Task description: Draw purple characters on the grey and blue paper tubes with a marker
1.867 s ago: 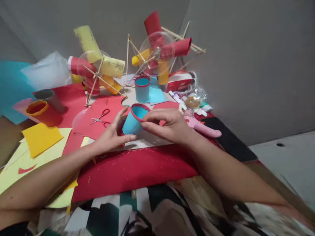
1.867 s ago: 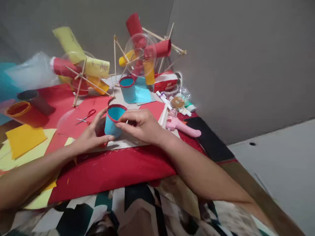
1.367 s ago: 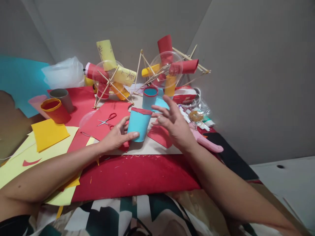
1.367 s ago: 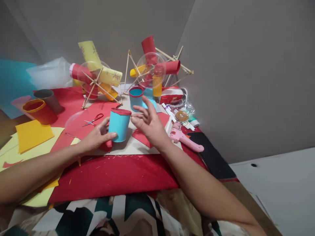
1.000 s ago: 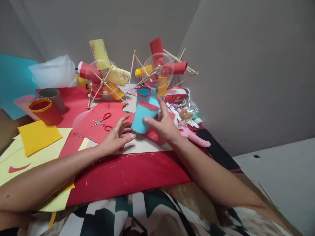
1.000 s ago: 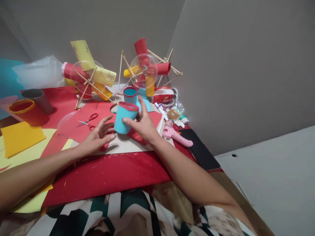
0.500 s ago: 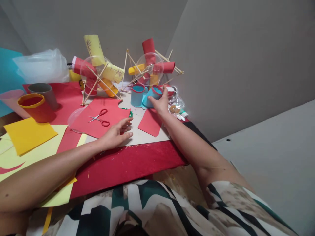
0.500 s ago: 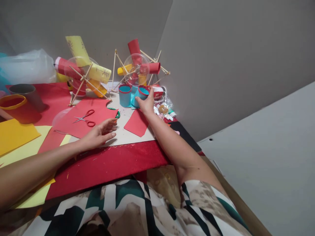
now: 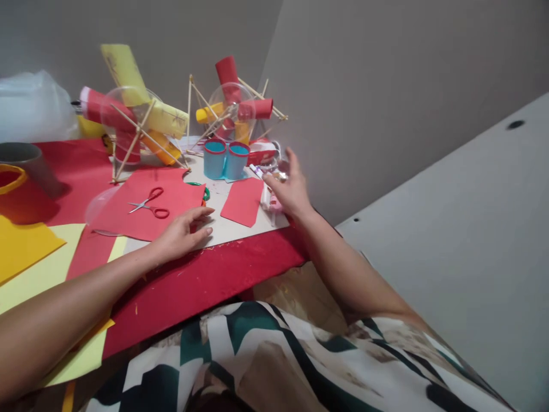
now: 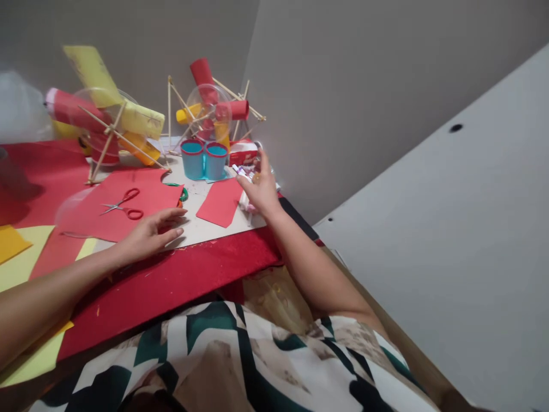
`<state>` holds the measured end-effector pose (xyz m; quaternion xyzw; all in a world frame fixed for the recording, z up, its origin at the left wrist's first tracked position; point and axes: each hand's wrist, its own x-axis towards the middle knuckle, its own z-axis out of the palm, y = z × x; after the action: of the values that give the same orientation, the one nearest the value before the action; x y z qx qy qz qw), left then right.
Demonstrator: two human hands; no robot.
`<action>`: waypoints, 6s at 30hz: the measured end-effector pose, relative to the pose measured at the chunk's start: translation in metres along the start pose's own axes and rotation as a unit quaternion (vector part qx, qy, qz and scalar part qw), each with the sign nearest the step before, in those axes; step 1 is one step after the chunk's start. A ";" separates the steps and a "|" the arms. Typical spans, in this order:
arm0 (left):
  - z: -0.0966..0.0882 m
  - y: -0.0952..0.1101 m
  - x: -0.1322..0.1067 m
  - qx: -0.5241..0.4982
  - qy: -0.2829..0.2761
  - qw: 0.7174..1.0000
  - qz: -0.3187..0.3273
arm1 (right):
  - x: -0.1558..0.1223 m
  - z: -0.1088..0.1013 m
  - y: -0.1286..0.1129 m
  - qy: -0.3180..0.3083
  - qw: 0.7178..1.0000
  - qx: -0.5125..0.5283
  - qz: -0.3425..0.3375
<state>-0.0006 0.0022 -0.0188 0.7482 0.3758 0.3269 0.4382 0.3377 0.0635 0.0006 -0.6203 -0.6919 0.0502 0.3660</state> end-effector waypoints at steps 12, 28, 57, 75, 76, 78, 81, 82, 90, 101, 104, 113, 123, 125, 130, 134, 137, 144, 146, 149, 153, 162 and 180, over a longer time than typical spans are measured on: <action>-0.003 0.008 0.000 0.088 -0.017 0.996 0.018 | -0.118 -0.077 0.061 -0.059 0.966 -0.147 0.203; -0.006 0.015 -0.001 0.122 -0.035 0.992 0.014 | -0.100 -0.082 0.052 -0.137 0.955 -0.195 0.176; 0.102 0.075 0.167 0.306 -0.118 0.945 -0.017 | -0.102 -0.084 0.062 -0.130 0.980 -0.079 0.129; 0.113 0.082 0.179 0.401 -0.124 0.907 -0.043 | -0.109 -0.080 0.065 -0.088 0.986 -0.084 0.118; 0.111 0.083 0.180 0.392 -0.124 0.910 -0.049 | -0.109 -0.080 0.067 -0.092 0.985 -0.087 0.121; 0.107 0.084 0.181 0.377 -0.125 0.916 -0.059 | -0.107 -0.081 0.070 -0.093 0.983 -0.091 0.127; 0.101 0.085 0.183 0.362 -0.126 0.921 -0.076 | -0.104 -0.081 0.073 -0.083 0.985 -0.087 0.121; 0.099 0.086 0.184 0.356 -0.127 0.922 -0.085 | -0.103 -0.081 0.073 -0.081 0.986 -0.086 0.120; 0.091 0.082 0.185 0.305 -0.123 0.939 -0.102 | -0.101 -0.082 0.070 -0.093 0.981 -0.099 0.140; 0.093 0.074 0.183 0.299 -0.119 0.943 -0.079 | -0.097 -0.080 0.073 -0.081 0.988 -0.059 0.120; 0.094 0.075 0.183 0.308 -0.120 0.941 -0.077 | -0.097 -0.079 0.076 -0.090 0.987 -0.063 0.118; 0.093 0.077 0.182 0.312 -0.130 0.939 -0.072 | -0.099 -0.080 0.075 -0.104 0.983 -0.086 0.121; 0.094 0.075 0.181 0.316 -0.126 0.938 -0.066 | -0.094 -0.080 0.071 -0.099 0.985 -0.062 0.130; 0.094 0.075 0.180 0.316 -0.128 0.937 -0.069 | -0.096 -0.080 0.070 -0.101 0.982 -0.080 0.138; 0.094 0.075 0.181 0.320 -0.128 0.936 -0.071 | -0.102 -0.080 0.072 -0.078 0.982 -0.106 0.136; 0.094 0.075 0.181 0.320 -0.127 0.937 -0.064 | -0.100 -0.081 0.070 -0.071 0.985 -0.098 0.122; 0.095 0.075 0.181 0.321 -0.127 0.936 -0.066 | -0.099 -0.082 0.068 -0.079 0.983 -0.100 0.129; 0.094 0.075 0.181 0.320 -0.126 0.937 -0.066 | -0.104 -0.078 0.074 -0.072 0.984 -0.109 0.122; 0.094 0.076 0.181 0.323 -0.128 0.936 -0.066 | -0.105 -0.078 0.075 -0.074 0.983 -0.116 0.121; 0.094 0.076 0.181 0.325 -0.130 0.934 -0.067 | -0.105 -0.079 0.074 -0.085 0.980 -0.128 0.130; 0.094 0.076 0.181 0.321 -0.130 0.936 -0.063 | -0.104 -0.080 0.072 -0.087 0.980 -0.124 0.128; 0.093 0.074 0.181 0.314 -0.123 0.939 -0.062 | -0.101 -0.079 0.078 -0.081 0.983 -0.111 0.122; 0.092 0.082 0.170 0.339 -0.106 0.934 -0.027 | -0.095 -0.074 0.073 -0.070 0.981 -0.112 0.145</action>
<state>0.1832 0.0812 0.0453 0.8722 0.4359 0.0870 0.2043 0.4361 -0.0336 -0.0265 -0.7459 -0.6199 0.0685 0.2340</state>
